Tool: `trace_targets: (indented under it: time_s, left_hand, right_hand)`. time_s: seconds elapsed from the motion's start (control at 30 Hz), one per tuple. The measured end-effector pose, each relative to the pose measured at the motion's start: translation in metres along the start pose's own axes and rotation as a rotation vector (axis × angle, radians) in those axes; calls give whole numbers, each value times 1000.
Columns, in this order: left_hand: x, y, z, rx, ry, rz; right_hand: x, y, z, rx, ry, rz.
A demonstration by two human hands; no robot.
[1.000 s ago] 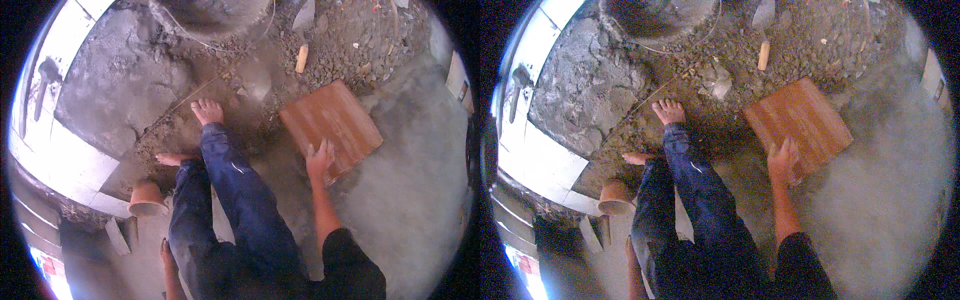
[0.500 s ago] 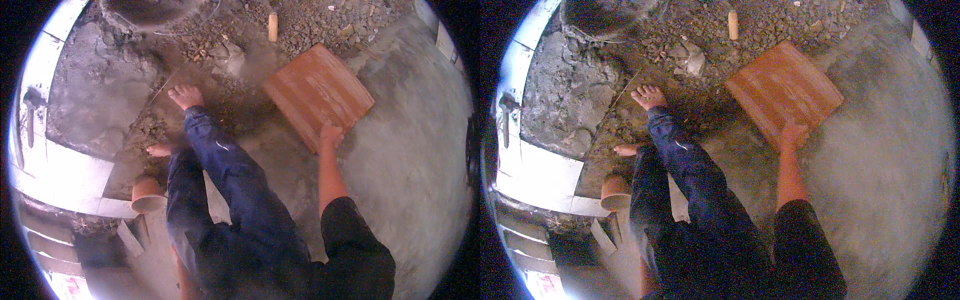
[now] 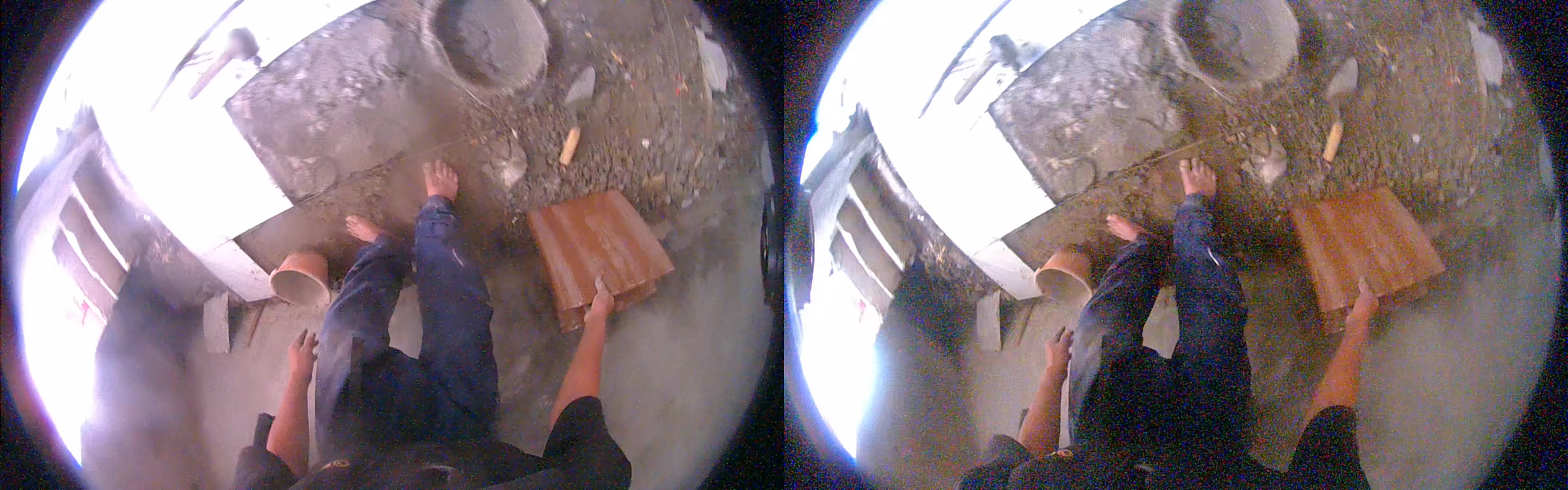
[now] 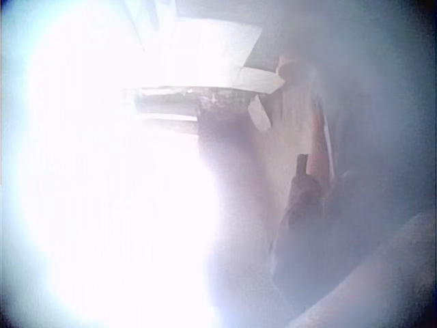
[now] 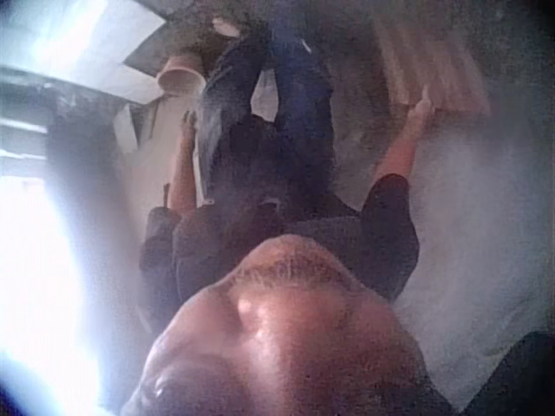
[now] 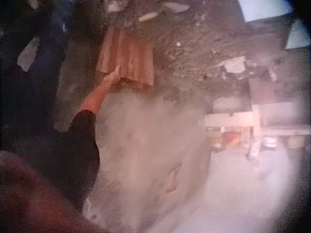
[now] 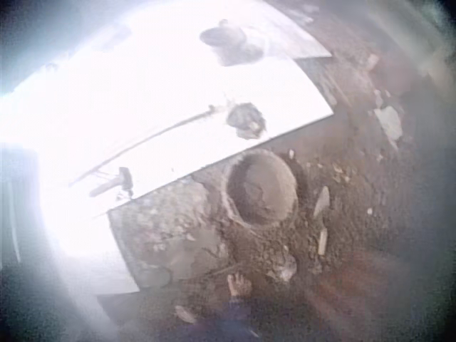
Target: The person spreads wet cement on the floor using a trowel and a bucket. They then pick up a white ceramic tile, place it onto the prepared cement bed, and press it down to secure it.
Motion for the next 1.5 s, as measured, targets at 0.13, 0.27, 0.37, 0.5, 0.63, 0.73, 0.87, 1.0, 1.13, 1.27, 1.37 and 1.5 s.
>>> trace_targets:
  time_s: [0.13, 0.27, 0.37, 0.5, 0.63, 0.73, 0.87, 1.0, 1.13, 1.27, 1.37, 1.5]
  left_hand:
    - [3, -5, 56, -186, 425, 143]
    - [91, 61, 159, -12, 652, 43]
    - [201, 105, 199, -18, 638, -461]
    - [294, 166, 190, -160, 637, -904]
    - [316, 156, 186, 55, 565, -781]
    - [294, 125, 171, 349, 352, -714]
    - [275, 81, 155, 800, 152, -324]
    - [276, 55, 132, 996, -16, -310]
    - [271, 26, 101, 973, -194, -286]
    - [246, 3, 70, 824, -128, -349]
    - [229, -10, 73, 714, -174, -442]
    - [186, -11, 58, 583, 2, -574]
  right_hand:
    - [74, 18, -83, 77, -48, -42]
    - [107, -50, -66, 257, -303, -98]
    - [265, -65, -132, 594, -488, -181]
    - [379, -62, -163, 921, -933, -193]
    - [461, -16, -185, 1055, -1412, -326]
    - [502, 20, -193, 1048, -1767, -364]
    - [551, 56, -207, 980, -2093, -444]
    - [566, 64, -192, 1106, -2140, -586]
    - [574, 75, -207, 1010, -1967, -1057]
    - [432, 160, -176, 859, -1051, -861]
    - [389, 235, -145, 669, -419, -865]
    - [352, 316, -142, 411, -241, -605]
Point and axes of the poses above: each hand's wrist, its own x-axis away from the middle knuckle, its own y-axis out of the palm, z = x × y, the point moved 3 cm from there along -x, towards the middle knuckle, and after that the axes turned 13 degrees about x, right-handed, at the moved point
